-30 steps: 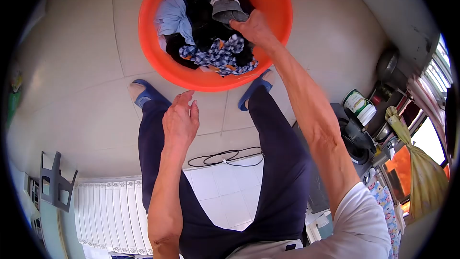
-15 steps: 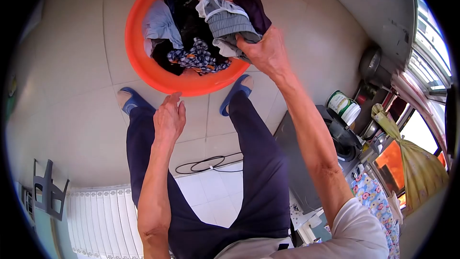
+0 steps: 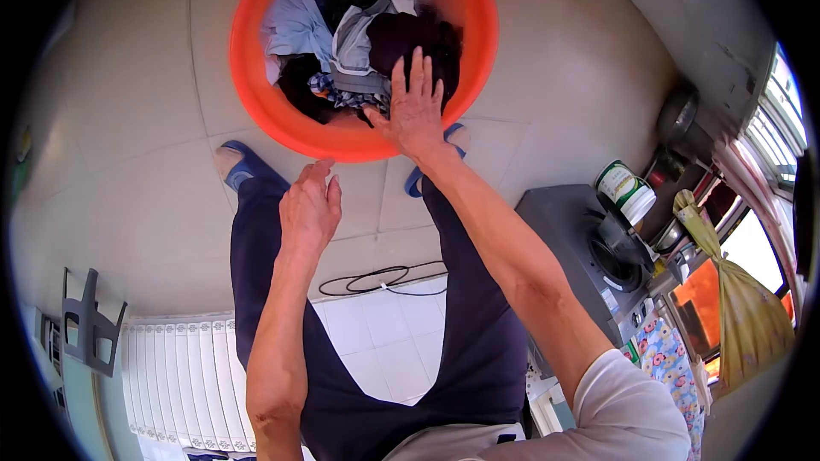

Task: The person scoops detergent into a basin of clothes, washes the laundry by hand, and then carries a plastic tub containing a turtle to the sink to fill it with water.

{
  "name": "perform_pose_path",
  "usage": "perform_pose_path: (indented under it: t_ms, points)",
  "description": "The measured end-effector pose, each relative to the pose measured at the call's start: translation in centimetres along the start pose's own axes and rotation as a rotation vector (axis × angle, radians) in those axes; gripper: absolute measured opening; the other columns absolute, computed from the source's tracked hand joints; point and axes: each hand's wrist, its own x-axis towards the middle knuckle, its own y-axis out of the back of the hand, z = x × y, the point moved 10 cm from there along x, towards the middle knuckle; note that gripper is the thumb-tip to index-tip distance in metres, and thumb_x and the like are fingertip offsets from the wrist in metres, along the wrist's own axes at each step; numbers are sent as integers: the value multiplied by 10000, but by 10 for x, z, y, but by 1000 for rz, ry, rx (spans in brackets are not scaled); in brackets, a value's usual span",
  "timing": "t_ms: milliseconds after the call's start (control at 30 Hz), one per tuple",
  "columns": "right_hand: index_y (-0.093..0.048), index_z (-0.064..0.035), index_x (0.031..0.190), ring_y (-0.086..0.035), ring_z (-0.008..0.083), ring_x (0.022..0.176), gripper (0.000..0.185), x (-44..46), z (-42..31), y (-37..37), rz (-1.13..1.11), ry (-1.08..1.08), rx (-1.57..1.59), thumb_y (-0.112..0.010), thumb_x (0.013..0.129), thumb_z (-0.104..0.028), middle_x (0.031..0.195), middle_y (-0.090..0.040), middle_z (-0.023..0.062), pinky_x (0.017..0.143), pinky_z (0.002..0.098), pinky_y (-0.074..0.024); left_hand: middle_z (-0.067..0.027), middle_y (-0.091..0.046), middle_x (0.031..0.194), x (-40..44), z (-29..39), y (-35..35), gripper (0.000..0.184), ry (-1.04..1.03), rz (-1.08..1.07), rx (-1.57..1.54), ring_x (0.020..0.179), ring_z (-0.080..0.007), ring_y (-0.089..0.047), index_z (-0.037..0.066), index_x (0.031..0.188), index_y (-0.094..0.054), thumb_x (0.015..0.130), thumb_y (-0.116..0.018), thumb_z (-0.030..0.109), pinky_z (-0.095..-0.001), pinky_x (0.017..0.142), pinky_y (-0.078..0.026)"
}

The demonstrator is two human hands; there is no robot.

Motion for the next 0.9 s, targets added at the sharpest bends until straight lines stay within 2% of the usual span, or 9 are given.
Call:
perform_pose_path:
  t_ms: [167, 367, 433, 533, 567, 600, 700, 800, 900]
  points:
    - [-372, -47, 1602, -136, 413, 1590, 927, 57, 15, -75, -115, 53, -296, -726, 901, -538, 1686, -242, 213, 1200, 731, -159, -186, -711, 1164, -2, -4, 11, 304, -12, 20, -2, 981, -404, -718, 26, 1264, -669, 974, -632, 110, -470, 845, -586]
    - [-658, -10, 1356, -235, 404, 1552, 701, 122, 39, -89, -430, 29, -431, -757, 887, -522, 1639, -320, 218, 1201, 668, -282, -181, -707, 1136, 0, 4, 18, 309, -37, 42, -59, 947, -401, -717, 20, 1264, -664, 970, -637, 110, -481, 813, -584]
    - [-709, -26, 1260, -481, 389, 1426, 676, 128, 29, -69, -549, 16, -338, -793, 843, -551, 1474, -545, 228, 1118, 550, -455, -181, -706, 1128, -1, 6, 16, 309, -44, 44, -64, 944, -400, -717, 22, 1263, -662, 969, -637, 112, -481, 810, -583]
    - [-731, -55, 1208, -683, 376, 1181, 707, 161, -29, 21, -514, 88, -421, -825, 779, -608, 1209, -717, 192, 984, 482, -557, -180, -705, 1111, -1, 6, 22, 305, -39, 42, -71, 937, -397, -717, 25, 1258, -659, 967, -640, 115, -480, 806, -582]
    - [-752, -59, 1155, -751, 361, 1005, 751, 183, -44, 41, -223, 203, -358, -835, 724, -668, 1037, -772, 164, 938, 477, -573, -180, -704, 1102, -2, 7, 22, 301, -43, 28, -77, 932, -395, -717, 27, 1252, -659, 965, -643, 115, -479, 805, -582]
    - [-690, -56, 1261, -670, 387, 1206, 914, 197, -58, 45, -316, 127, -305, -854, 644, -710, 1270, -702, 205, 982, 568, -537, -180, -704, 1102, -2, 7, 23, 301, -39, 29, -79, 932, -395, -717, 27, 1252, -659, 965, -643, 115, -479, 805, -582]
    - [-580, -62, 1385, -517, 427, 1384, 1051, 210, -130, 42, -153, 442, -393, -867, 617, -721, 1474, -554, 224, 996, 671, -489, -177, -705, 1092, 0, 4, 36, 291, -27, 74, -106, 926, -386, -719, 27, 1240, -662, 961, -647, 111, -475, 803, -584]
    - [-458, -81, 1477, -349, 457, 1487, 1122, 213, -138, -23, 83, 348, -408, -889, 624, -668, 1605, -381, 214, 1004, 743, -440, -173, -706, 1087, 0, 2, 42, 286, -41, 116, -101, 920, -376, -722, 27, 1233, -663, 961, -649, 110, -472, 803, -585]
    - [-596, -44, 1356, -537, 424, 1360, 818, 198, -148, -45, 100, 392, -335, -867, 724, -487, 1449, -569, 242, 993, 647, -507, -170, -705, 1079, -2, -3, 43, 287, -39, 118, -111, 914, -372, -724, 28, 1232, -664, 957, -654, 109, -471, 799, -585]
